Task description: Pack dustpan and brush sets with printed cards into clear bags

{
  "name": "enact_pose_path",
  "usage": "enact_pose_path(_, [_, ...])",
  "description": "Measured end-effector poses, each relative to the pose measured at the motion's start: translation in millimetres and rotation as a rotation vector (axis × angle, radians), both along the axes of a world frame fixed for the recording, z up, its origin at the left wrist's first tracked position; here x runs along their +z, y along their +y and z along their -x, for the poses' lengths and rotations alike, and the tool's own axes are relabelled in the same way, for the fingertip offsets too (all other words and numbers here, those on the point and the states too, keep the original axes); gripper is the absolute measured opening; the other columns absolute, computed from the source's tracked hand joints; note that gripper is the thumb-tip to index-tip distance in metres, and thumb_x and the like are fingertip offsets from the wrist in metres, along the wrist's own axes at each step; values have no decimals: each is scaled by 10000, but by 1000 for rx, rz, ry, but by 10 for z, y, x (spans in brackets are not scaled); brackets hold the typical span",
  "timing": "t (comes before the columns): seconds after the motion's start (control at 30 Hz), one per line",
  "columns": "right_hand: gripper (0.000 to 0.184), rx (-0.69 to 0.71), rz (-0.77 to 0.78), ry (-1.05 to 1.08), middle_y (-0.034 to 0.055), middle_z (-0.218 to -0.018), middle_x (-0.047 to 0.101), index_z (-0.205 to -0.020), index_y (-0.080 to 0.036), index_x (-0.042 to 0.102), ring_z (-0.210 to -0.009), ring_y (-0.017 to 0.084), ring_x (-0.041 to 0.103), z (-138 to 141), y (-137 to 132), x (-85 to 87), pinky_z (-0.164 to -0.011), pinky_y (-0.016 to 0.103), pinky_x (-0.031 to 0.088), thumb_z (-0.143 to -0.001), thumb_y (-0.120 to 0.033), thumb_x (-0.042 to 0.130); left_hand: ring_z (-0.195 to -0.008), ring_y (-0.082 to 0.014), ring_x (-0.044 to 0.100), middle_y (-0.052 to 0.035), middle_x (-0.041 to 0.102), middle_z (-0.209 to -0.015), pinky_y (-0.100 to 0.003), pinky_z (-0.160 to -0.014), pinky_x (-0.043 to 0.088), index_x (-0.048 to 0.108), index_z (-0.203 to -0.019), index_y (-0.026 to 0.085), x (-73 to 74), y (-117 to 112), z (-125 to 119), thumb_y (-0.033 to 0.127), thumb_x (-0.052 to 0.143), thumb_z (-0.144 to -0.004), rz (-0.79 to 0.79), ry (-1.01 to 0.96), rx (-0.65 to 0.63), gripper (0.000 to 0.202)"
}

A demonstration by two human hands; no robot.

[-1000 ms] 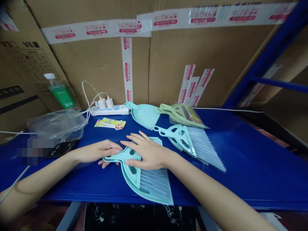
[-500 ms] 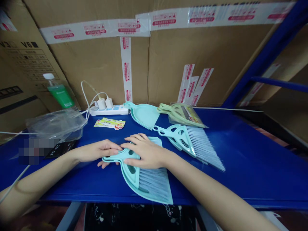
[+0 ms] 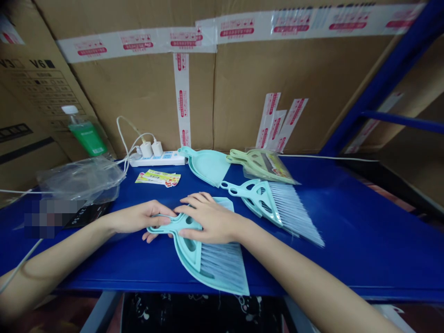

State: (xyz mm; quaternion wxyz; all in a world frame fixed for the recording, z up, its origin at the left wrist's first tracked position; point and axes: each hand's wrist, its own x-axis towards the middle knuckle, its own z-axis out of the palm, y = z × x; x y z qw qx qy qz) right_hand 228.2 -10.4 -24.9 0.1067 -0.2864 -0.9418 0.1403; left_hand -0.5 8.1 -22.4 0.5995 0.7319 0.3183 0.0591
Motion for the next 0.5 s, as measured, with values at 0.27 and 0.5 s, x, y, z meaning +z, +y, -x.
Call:
enact_pose_path(0.27, [543,-8,-57,-8,170,-1392,460,-1355,-144,456,-1319,289,344,-23,36,-25,-1078,539,262,-926,-476,438,-447,-66,535,-4,624,-626,-154,-434,407,627,-895,127,87,-6,10,444,477,-913,-44,60,-36,351])
enact_pose_path(0.5, [456,-46,-245,43,166,-1278,563,-1297,-122,521,-1211,271,475,-100,125,-35,-987,479,420,-938,-392,447,-569,-81,554,3,617,-734,-188,-543,424,538,-804,155,280,-5,96,338,414,-929,-273,217,-102,254])
